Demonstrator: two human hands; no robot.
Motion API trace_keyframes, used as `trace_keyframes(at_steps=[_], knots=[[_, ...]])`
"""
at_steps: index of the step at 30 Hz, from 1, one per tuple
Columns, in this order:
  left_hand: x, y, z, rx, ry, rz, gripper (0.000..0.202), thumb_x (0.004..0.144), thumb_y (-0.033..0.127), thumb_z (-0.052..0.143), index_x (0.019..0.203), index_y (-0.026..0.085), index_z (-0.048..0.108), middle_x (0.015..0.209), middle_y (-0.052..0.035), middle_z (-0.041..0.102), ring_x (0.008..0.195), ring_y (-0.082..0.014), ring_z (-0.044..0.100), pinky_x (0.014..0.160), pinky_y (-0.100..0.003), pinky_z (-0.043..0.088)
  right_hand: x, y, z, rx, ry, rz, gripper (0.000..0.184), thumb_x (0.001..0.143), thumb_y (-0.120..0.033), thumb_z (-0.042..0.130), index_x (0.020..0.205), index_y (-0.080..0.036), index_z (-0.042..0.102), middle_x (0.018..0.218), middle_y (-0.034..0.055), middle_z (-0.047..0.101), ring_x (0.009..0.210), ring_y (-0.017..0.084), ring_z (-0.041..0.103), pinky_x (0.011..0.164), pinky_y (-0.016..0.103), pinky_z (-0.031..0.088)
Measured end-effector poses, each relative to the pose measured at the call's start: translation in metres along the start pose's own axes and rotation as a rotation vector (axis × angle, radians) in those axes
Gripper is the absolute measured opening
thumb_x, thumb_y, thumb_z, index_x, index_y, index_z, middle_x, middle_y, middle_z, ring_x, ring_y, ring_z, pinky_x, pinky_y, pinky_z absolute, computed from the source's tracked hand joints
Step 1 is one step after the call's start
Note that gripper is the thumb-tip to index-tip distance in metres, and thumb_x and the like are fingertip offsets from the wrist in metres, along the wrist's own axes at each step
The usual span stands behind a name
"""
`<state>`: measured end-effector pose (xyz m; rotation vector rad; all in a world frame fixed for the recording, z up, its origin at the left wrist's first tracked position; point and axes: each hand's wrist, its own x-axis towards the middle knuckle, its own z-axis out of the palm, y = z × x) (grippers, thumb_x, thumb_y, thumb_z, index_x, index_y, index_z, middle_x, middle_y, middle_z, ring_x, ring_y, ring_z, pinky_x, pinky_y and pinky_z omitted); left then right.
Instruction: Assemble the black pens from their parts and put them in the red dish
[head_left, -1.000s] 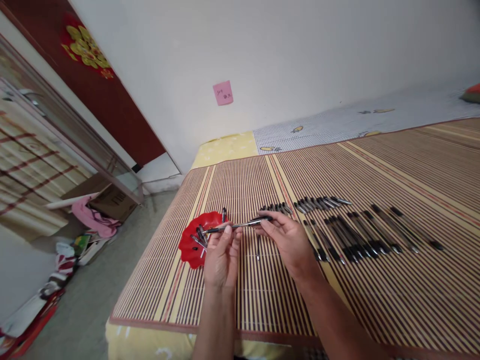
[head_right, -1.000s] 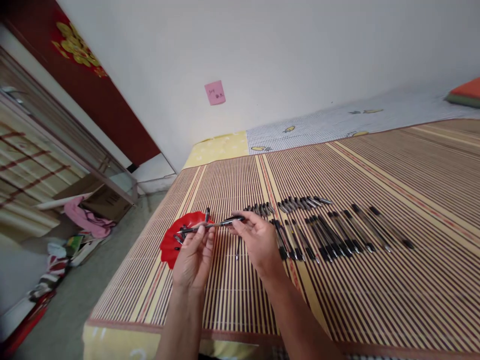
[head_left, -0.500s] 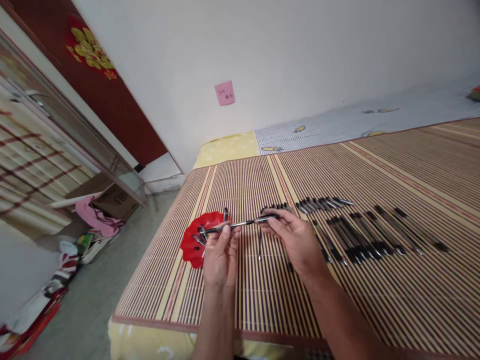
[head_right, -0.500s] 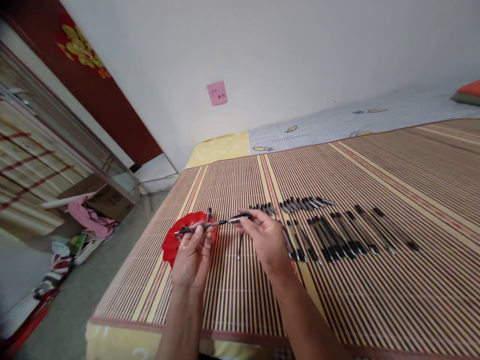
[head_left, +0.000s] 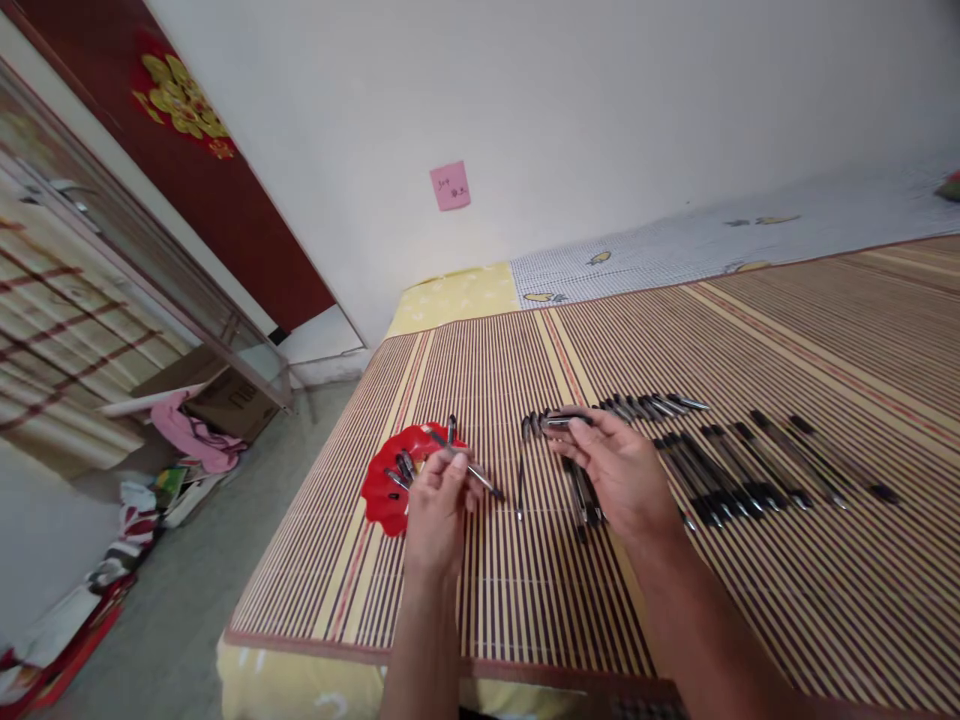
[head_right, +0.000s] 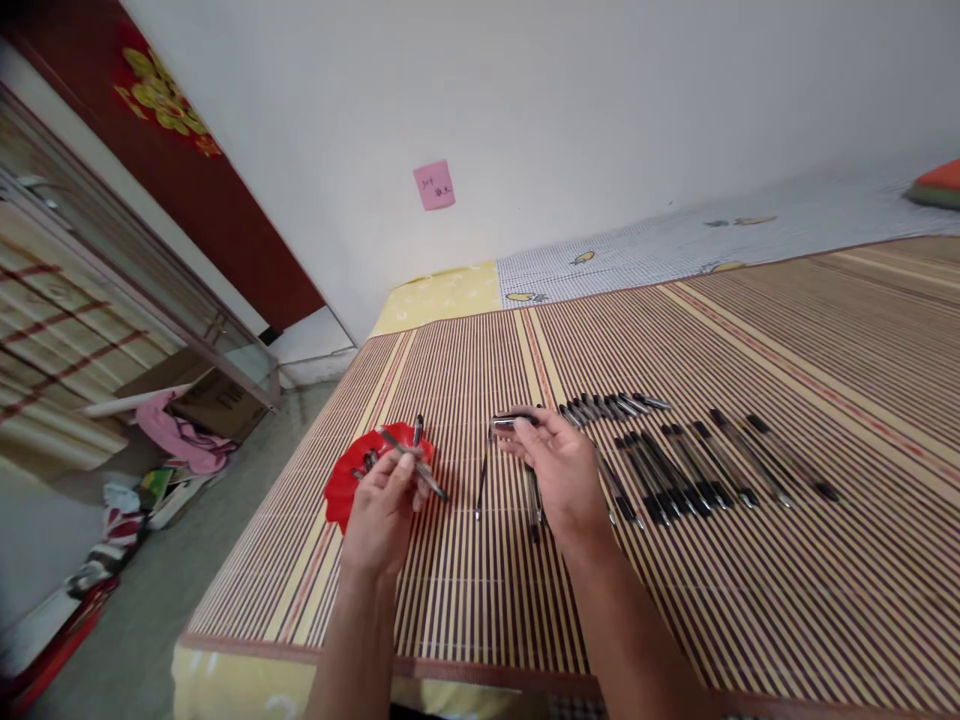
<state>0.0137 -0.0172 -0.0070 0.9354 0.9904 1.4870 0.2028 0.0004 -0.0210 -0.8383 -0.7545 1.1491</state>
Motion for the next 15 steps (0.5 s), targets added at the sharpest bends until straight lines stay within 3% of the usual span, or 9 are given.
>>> trace_keyframes(at_steps=[2,4,10,15], knots=[[-0.003,0.0,0.0,0.153,-0.143,-0.04,0.025,0.086,0.033,0.069,0.102,0.015,0.071,0.063,0.0029,0.056,0.05,-0.0056,0.045,0.049,-0.017,0.035,0.002,-0.004,-0.004,-0.015,-0.003,0.002,0.028,0.082,-0.038,0.074,0.1,-0.018,0.069,0.093,0.007,0.074,0.085,0.021,0.073,0.079,0.037,0.061],[-0.006,0.001,0.002,0.275,-0.227,-0.054,0.027,0.088,0.033,0.066,0.108,0.017,0.072,0.067,0.0016,0.058,0.053,-0.0072,0.045,0.051,-0.018,0.036,0.002,-0.007,-0.005,-0.054,-0.006,-0.014,0.031,0.083,-0.039,0.072,0.104,-0.017,0.068,0.09,0.0066,0.073,0.081,0.02,0.072,0.074,0.035,0.061],[-0.012,0.011,0.012,0.511,-0.383,0.021,0.019,0.087,0.027,0.067,0.101,0.022,0.078,0.091,-0.0065,0.071,0.088,-0.0191,0.063,0.078,-0.026,0.046,-0.002,-0.018,-0.001,-0.278,-0.014,-0.127,0.04,0.091,-0.04,0.059,0.125,-0.019,0.063,0.089,0.0055,0.069,0.078,0.018,0.069,0.068,0.032,0.06],[-0.013,0.012,0.015,0.628,-0.465,0.076,0.02,0.09,0.026,0.063,0.104,0.025,0.078,0.093,-0.0063,0.071,0.089,-0.02,0.064,0.082,-0.028,0.045,-0.005,-0.028,0.0,-0.434,-0.064,-0.169,0.04,0.093,-0.038,0.056,0.128,-0.019,0.062,0.091,0.0061,0.069,0.072,0.016,0.067,0.069,0.033,0.06]])
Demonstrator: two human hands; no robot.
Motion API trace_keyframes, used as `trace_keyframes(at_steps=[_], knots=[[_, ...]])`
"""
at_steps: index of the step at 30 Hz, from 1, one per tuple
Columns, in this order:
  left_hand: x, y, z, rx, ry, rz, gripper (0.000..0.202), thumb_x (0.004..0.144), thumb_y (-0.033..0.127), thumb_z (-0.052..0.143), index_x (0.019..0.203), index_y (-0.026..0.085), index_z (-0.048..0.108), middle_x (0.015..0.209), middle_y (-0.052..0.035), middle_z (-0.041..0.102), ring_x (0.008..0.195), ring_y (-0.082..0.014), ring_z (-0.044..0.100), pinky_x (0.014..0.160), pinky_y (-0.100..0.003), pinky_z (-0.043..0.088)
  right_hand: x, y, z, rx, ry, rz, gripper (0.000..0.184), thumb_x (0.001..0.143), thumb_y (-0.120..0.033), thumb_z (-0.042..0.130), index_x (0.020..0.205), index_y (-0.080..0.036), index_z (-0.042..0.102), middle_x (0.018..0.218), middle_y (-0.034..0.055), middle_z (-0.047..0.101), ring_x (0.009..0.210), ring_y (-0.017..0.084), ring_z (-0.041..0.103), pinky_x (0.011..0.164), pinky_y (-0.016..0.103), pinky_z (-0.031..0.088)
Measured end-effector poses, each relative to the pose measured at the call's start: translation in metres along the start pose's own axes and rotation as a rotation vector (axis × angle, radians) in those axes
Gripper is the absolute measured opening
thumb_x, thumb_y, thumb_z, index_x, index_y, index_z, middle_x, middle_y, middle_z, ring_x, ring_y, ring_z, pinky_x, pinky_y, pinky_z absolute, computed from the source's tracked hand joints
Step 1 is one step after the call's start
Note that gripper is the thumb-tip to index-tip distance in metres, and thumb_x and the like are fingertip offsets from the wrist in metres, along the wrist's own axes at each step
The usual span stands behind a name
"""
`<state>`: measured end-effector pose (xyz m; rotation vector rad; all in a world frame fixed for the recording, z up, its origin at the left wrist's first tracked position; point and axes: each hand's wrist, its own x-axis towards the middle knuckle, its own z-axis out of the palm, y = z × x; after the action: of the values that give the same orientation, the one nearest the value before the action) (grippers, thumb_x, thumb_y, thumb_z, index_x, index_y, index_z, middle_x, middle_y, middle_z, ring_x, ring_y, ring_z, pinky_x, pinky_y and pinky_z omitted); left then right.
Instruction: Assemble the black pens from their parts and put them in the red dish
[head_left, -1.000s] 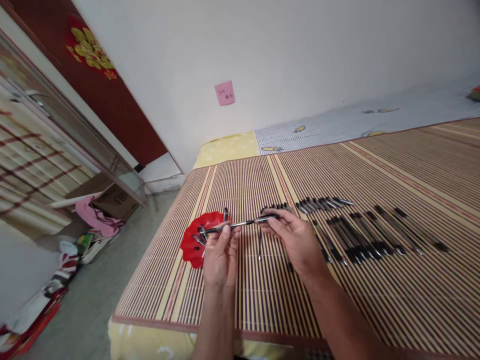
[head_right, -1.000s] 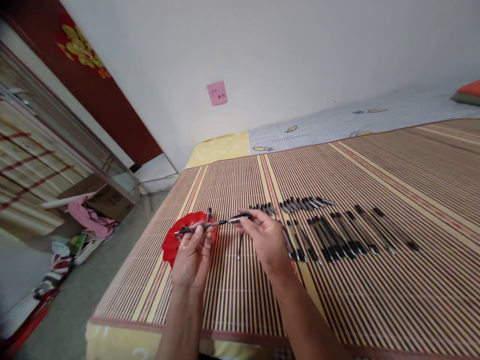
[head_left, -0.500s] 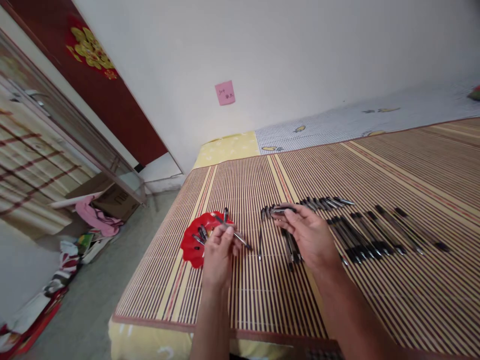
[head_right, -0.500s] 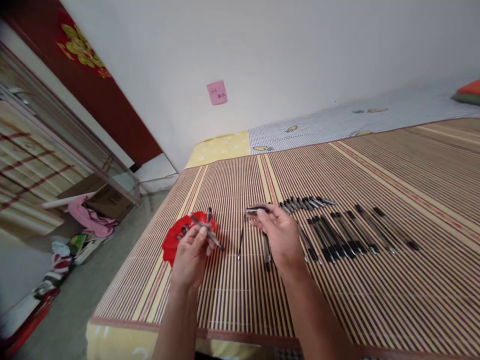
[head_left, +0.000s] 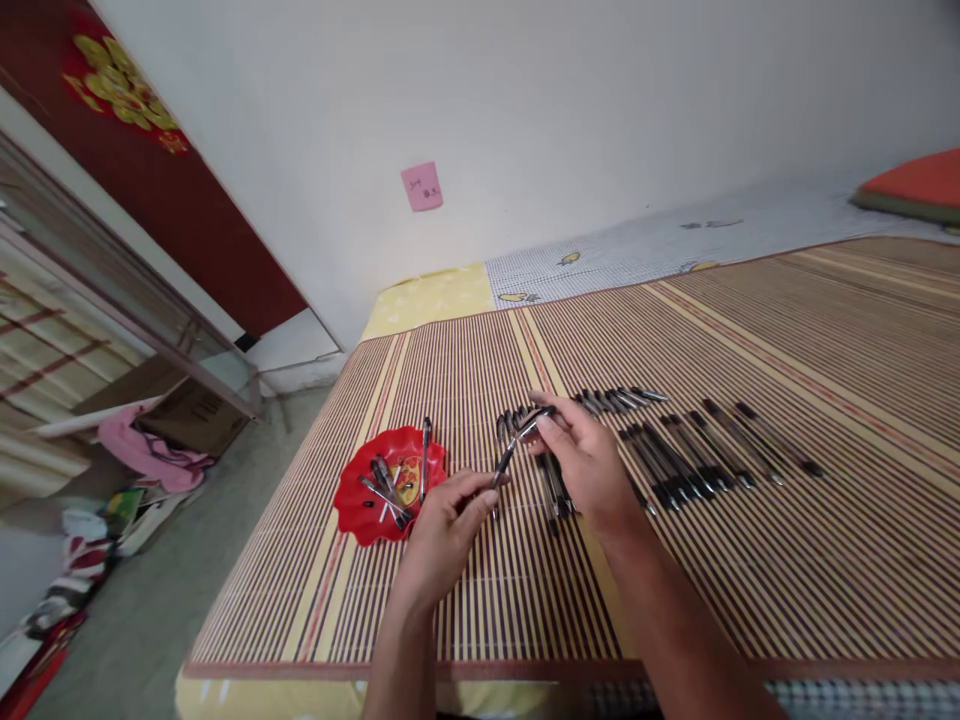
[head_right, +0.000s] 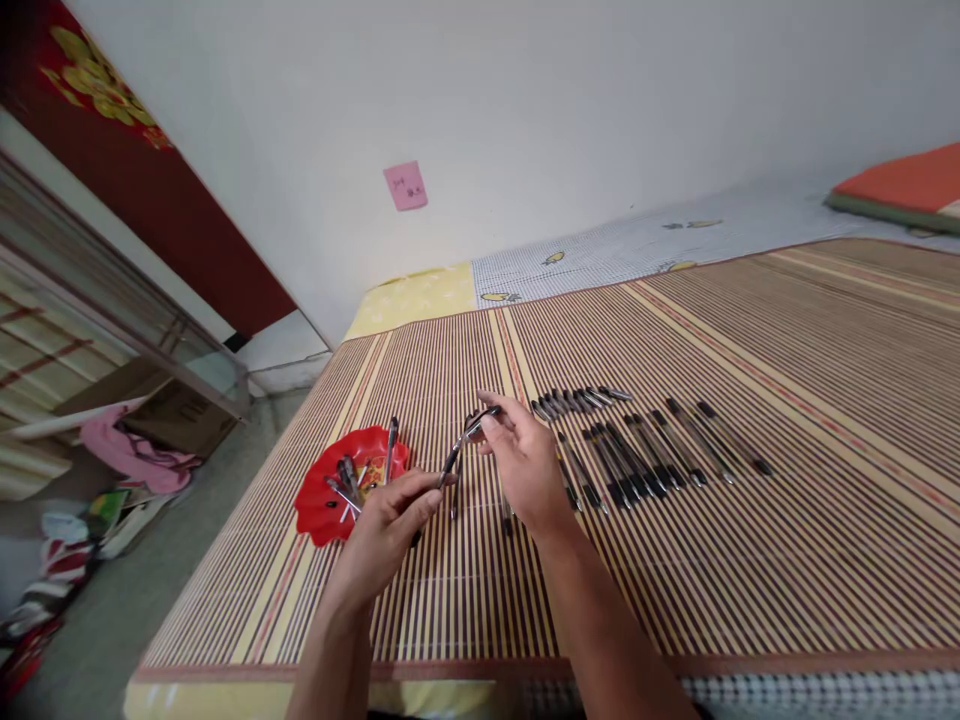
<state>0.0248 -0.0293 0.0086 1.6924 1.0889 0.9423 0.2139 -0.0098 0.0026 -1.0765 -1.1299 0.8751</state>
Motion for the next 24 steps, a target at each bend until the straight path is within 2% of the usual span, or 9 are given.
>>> trace_keyframes(at_steps=[7,12,18,24], knots=[[-0.001,0.002,0.001,-0.036,0.004,-0.003,0.017,0.087,0.025,0.067,0.099,0.026,0.079,0.093,-0.0068,0.072,0.088,-0.0217,0.064,0.083,-0.031,0.047,0.002,0.004,-0.003,0.004,-0.003,-0.039,0.038,0.093,-0.038,0.055,0.126,-0.021,0.063,0.096,0.0071,0.07,0.075,0.017,0.067,0.069,0.034,0.061],[-0.001,0.003,0.001,-0.017,0.003,0.011,0.019,0.088,0.025,0.065,0.1,0.025,0.079,0.091,-0.0065,0.072,0.087,-0.0217,0.064,0.082,-0.03,0.047,0.001,0.001,-0.006,-0.019,-0.079,-0.039,0.034,0.093,-0.035,0.056,0.123,-0.021,0.066,0.096,0.0064,0.072,0.074,0.017,0.067,0.069,0.033,0.059],[-0.001,0.001,0.002,-0.02,0.008,0.013,0.019,0.089,0.025,0.063,0.099,0.024,0.079,0.091,-0.0063,0.071,0.084,-0.0203,0.061,0.08,-0.029,0.045,-0.004,-0.005,-0.004,-0.094,-0.312,-0.041,0.037,0.094,-0.031,0.055,0.128,-0.022,0.064,0.08,0.0025,0.068,0.072,0.016,0.065,0.065,0.028,0.053],[-0.003,-0.003,0.006,-0.022,0.051,-0.031,0.015,0.087,0.027,0.065,0.091,0.021,0.077,0.08,-0.0039,0.065,0.077,-0.0174,0.057,0.071,-0.026,0.043,-0.005,-0.004,-0.001,-0.068,-0.409,0.005,0.035,0.095,-0.032,0.054,0.127,-0.023,0.065,0.073,0.0003,0.064,0.068,0.015,0.061,0.062,0.027,0.05]])
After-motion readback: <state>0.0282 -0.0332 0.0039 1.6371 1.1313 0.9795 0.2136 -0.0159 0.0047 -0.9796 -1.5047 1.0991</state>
